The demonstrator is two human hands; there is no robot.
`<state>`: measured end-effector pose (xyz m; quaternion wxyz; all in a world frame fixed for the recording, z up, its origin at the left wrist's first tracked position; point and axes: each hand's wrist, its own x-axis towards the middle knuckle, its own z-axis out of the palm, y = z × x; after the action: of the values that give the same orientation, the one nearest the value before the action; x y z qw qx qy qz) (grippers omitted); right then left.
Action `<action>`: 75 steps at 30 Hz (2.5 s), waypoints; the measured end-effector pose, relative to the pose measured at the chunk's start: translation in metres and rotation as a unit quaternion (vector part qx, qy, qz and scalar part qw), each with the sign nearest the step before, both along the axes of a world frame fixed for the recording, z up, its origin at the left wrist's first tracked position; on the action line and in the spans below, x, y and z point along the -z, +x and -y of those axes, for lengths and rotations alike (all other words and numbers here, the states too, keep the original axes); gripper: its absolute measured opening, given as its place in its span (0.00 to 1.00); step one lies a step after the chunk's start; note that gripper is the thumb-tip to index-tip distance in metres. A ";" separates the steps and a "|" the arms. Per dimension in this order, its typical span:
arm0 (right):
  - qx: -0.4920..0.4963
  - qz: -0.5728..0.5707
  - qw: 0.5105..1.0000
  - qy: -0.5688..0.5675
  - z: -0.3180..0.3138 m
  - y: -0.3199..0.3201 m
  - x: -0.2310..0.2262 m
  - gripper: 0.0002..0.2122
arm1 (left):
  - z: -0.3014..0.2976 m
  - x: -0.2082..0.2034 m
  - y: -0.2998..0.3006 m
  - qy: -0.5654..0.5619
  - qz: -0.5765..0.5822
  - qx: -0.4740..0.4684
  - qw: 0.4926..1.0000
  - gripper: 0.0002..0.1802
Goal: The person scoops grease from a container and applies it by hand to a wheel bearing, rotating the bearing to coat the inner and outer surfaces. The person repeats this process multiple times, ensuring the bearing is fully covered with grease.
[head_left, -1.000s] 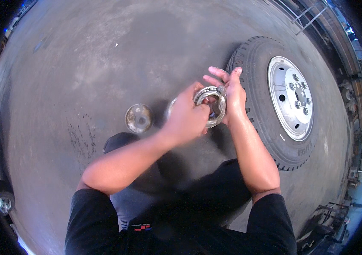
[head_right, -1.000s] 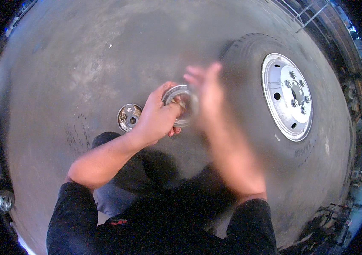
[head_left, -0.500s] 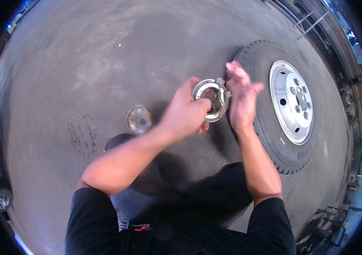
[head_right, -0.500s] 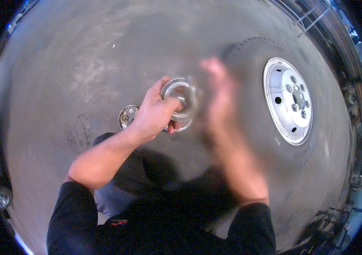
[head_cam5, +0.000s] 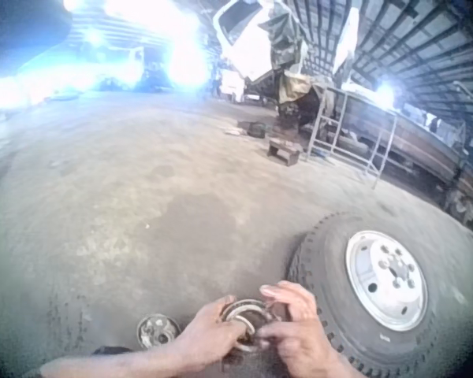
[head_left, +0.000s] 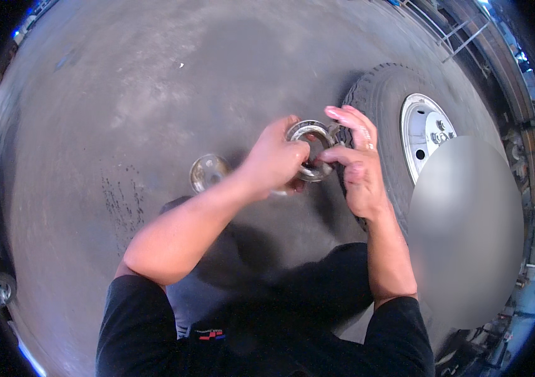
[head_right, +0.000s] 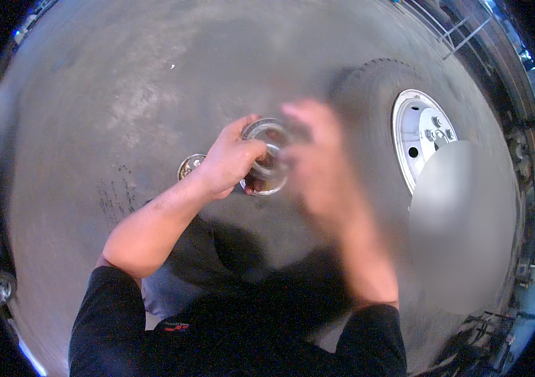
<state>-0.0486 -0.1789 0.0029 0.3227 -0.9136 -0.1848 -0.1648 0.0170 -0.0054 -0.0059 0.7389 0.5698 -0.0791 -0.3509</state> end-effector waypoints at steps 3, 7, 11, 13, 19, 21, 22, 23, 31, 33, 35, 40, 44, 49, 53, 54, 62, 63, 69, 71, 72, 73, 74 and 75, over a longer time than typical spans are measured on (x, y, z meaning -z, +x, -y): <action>0.008 -0.026 0.928 0.372 -0.007 0.000 0.001 0.39 | -0.003 -0.014 -0.005 -0.039 -0.059 0.041 0.997 0.22; -0.010 -0.151 0.711 0.687 -0.021 0.009 -0.012 0.42 | -0.002 -0.011 -0.011 -0.080 -0.068 0.086 0.991 0.22; -0.065 -0.313 0.665 0.675 -0.009 0.018 0.003 0.43 | 0.004 -0.014 -0.015 -0.083 -0.084 0.095 0.988 0.22; -0.044 -0.322 0.649 0.688 -0.016 0.018 0.003 0.44 | 0.004 -0.013 -0.015 -0.087 -0.101 0.078 0.988 0.21; -0.040 -0.224 0.763 0.605 -0.007 0.008 0.030 0.40 | 0.007 0.006 -0.013 -0.155 -0.176 0.049 0.971 0.10; -0.026 -0.172 0.826 0.537 -0.006 0.007 0.042 0.39 | 0.008 0.006 -0.010 -0.162 -0.228 -0.011 0.960 0.07; -0.020 -0.145 0.856 0.496 -0.007 0.006 0.043 0.39 | 0.007 0.005 -0.009 -0.139 -0.247 -0.049 0.958 0.08; -0.017 -0.115 0.889 0.444 -0.008 0.005 0.040 0.39 | 0.008 0.002 -0.009 -0.118 -0.266 -0.087 0.953 0.08; -0.070 0.008 0.815 0.576 -0.015 -0.005 0.001 0.30 | 0.001 -0.007 0.005 -0.146 -0.279 -0.126 0.941 0.12; -0.076 0.020 0.808 0.583 -0.016 -0.002 0.002 0.32 | -0.003 0.005 0.008 -0.134 -0.184 -0.107 0.968 0.10; -0.061 0.008 0.810 0.583 -0.020 -0.002 0.000 0.33 | -0.007 0.008 0.010 -0.084 -0.143 -0.132 0.977 0.08; -0.019 -0.026 0.816 0.578 -0.005 0.001 0.018 0.34 | 0.001 0.010 0.008 -0.071 -0.169 -0.142 0.973 0.08; -0.005 -0.087 0.808 0.583 -0.007 -0.006 0.017 0.34 | -0.001 0.040 0.016 -0.082 -0.199 -0.112 0.970 0.12; 0.038 -0.090 0.805 0.586 -0.016 -0.008 0.003 0.34 | -0.008 0.027 0.018 -0.315 -0.366 -0.012 0.876 0.13; 0.045 -0.061 0.836 0.543 -0.013 -0.005 0.006 0.34 | -0.014 0.015 0.023 -0.503 -0.346 0.129 0.782 0.10; 0.038 -0.064 0.835 0.546 -0.014 -0.010 0.008 0.34 | -0.017 -0.003 0.019 -0.493 -0.337 0.144 0.789 0.11; 0.099 -0.084 0.936 0.328 -0.011 -0.011 0.005 0.34 | -0.025 -0.009 0.016 -0.589 -0.223 0.387 0.673 0.11; 0.102 -0.076 0.942 0.312 -0.010 -0.010 0.007 0.34 | -0.027 -0.009 0.016 -0.578 -0.226 0.396 0.677 0.10; 0.076 -0.070 0.942 0.320 -0.009 -0.005 0.024 0.35 | -0.025 -0.006 0.012 -0.590 -0.255 0.346 0.683 0.10; 0.058 -0.086 0.926 0.364 -0.012 -0.005 0.025 0.35 | -0.026 -0.005 0.014 -0.593 -0.263 0.348 0.677 0.10; 0.057 -0.090 0.917 0.385 -0.013 -0.002 0.023 0.35 | -0.024 -0.006 0.018 -0.595 -0.265 0.353 0.672 0.11; 0.057 -0.102 0.905 0.410 -0.012 0.001 0.024 0.36 | -0.024 -0.004 0.018 -0.586 -0.267 0.332 0.689 0.10; 0.060 -0.125 0.888 0.438 -0.013 -0.005 0.030 0.36 | -0.028 -0.001 0.012 -0.578 -0.268 0.312 0.705 0.09; 0.066 -0.136 0.873 0.464 -0.010 -0.009 0.040 0.36 | -0.024 -0.001 0.015 -0.567 -0.260 0.310 0.717 0.08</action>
<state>-0.0579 -0.1694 -0.0374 0.7200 -0.6821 0.0191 -0.1264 0.0315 0.0189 -0.0045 0.7648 -0.1259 -0.2405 -0.5842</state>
